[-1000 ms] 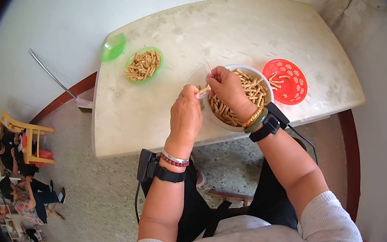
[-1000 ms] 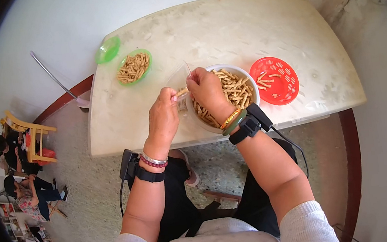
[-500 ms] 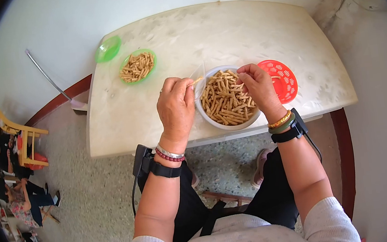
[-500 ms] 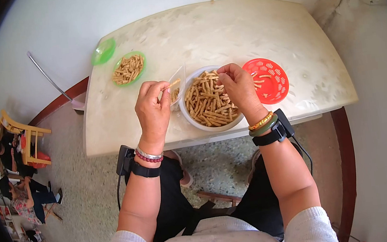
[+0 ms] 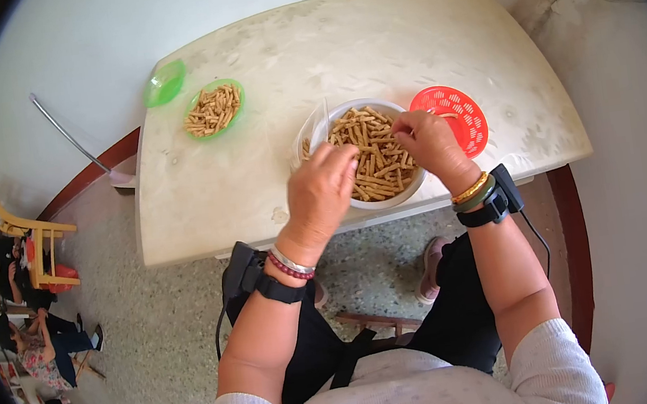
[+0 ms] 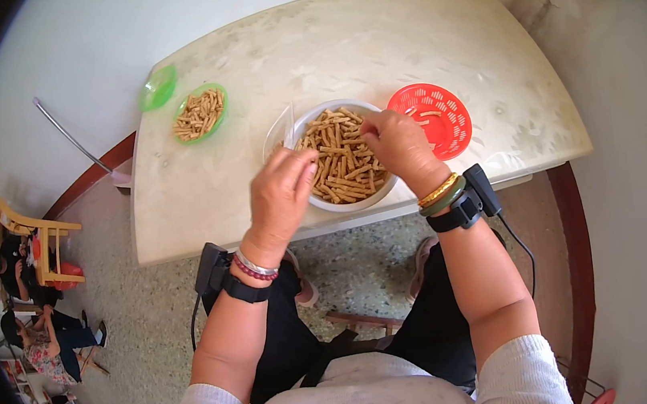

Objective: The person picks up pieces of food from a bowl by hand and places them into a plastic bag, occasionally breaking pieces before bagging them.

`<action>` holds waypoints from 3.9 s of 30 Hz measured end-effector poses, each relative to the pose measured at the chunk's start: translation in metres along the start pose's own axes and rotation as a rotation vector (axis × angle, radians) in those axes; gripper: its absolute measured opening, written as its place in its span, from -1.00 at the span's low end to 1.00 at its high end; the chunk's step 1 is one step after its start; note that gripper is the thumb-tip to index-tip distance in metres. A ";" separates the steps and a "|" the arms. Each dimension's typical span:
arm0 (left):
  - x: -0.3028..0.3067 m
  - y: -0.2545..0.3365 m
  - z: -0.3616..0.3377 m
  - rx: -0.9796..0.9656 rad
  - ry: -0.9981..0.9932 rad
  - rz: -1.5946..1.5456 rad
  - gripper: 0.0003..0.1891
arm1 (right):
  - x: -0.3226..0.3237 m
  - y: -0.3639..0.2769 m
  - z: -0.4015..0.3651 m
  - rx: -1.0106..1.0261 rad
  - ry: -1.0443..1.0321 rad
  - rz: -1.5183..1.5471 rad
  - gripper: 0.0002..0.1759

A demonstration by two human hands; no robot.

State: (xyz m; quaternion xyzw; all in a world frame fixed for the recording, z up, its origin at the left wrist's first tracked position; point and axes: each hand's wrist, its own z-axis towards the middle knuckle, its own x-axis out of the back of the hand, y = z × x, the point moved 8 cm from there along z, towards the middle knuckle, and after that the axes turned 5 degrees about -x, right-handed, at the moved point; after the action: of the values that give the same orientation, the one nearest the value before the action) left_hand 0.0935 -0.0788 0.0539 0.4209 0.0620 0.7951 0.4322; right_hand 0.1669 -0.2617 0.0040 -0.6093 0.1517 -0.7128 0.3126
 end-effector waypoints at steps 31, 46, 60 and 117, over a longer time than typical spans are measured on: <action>0.049 -0.019 -0.002 0.175 0.221 0.056 -0.86 | -0.010 -0.060 -0.016 0.015 -0.166 0.985 -0.88; 0.042 -0.016 0.012 0.060 0.186 0.128 -0.77 | -0.012 -0.012 0.003 -0.100 0.021 0.354 -0.86; 0.022 -0.009 -0.008 0.132 0.097 -0.150 -0.86 | -0.038 -0.041 0.001 0.146 0.066 -0.136 -0.80; -0.001 -0.089 -0.019 0.580 0.011 -0.119 -0.73 | 0.004 -0.096 -0.010 0.181 0.332 0.489 -0.81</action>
State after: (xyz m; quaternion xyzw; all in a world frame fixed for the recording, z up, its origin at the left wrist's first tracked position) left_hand 0.1368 -0.0192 0.0005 0.5183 0.3133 0.7197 0.3394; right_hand 0.1322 -0.1932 0.0623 -0.3994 0.2785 -0.7170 0.4988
